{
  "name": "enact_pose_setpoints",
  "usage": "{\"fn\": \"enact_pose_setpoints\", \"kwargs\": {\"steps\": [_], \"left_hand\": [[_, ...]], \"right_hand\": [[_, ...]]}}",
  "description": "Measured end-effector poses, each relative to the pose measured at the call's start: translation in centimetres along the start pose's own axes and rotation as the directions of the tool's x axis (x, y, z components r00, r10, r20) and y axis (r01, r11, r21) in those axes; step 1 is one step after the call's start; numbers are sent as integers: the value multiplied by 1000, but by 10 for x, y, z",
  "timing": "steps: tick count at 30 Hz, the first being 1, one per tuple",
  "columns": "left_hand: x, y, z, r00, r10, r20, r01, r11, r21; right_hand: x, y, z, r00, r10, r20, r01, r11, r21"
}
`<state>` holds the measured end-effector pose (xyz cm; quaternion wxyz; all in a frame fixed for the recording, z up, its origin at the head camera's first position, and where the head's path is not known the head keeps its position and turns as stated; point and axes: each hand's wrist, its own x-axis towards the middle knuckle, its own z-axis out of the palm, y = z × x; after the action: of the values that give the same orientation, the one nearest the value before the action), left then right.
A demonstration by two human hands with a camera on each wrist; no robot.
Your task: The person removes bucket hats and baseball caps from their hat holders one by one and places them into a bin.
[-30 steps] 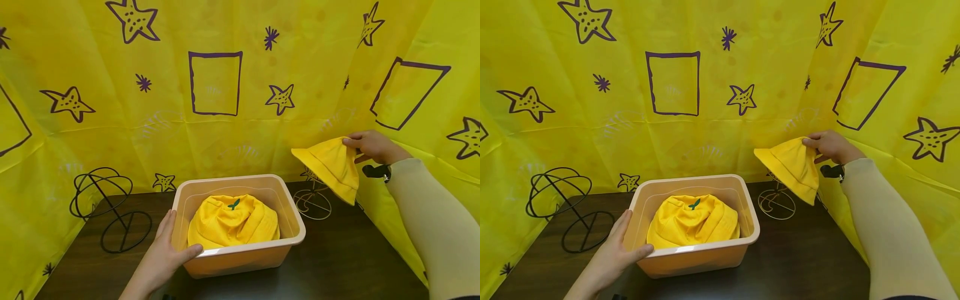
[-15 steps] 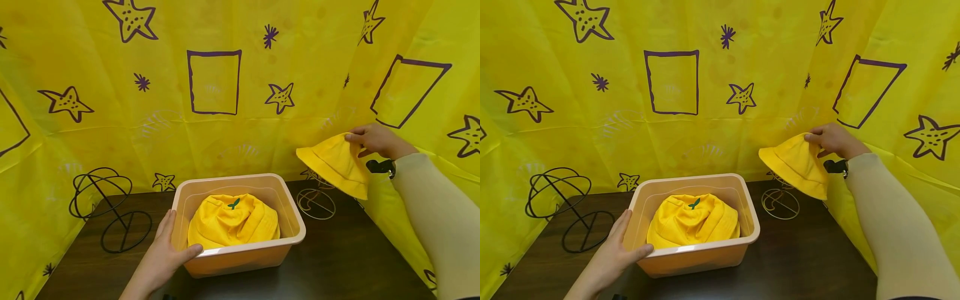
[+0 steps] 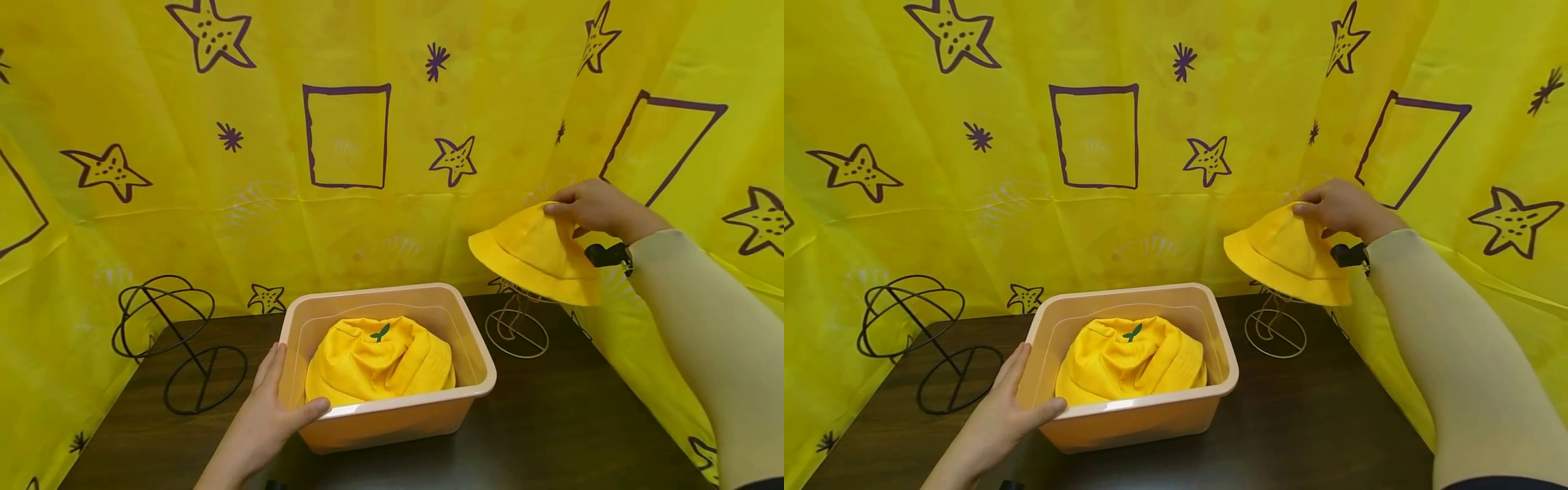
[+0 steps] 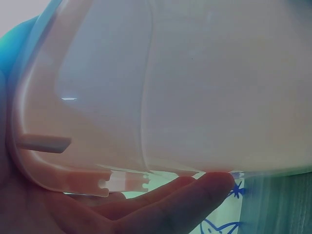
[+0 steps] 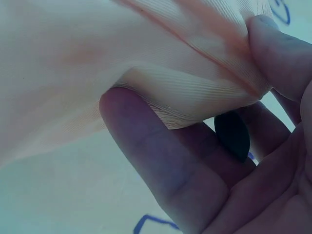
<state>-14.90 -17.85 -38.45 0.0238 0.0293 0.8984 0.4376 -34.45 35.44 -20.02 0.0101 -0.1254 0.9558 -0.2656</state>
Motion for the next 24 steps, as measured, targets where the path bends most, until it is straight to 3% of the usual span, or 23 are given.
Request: {"fn": "enact_pose_setpoints", "kwargs": {"steps": [11,24], "left_hand": [[-1,1,0,1000,-12,11,12,1000,-3],[1,0,-1,1000,-9,5,9,1000,-12]], "right_hand": [[8,-30,11,998,-56,7,56,997,-43],[1,-70,-3,997,-77,-32,77,997,24]]}}
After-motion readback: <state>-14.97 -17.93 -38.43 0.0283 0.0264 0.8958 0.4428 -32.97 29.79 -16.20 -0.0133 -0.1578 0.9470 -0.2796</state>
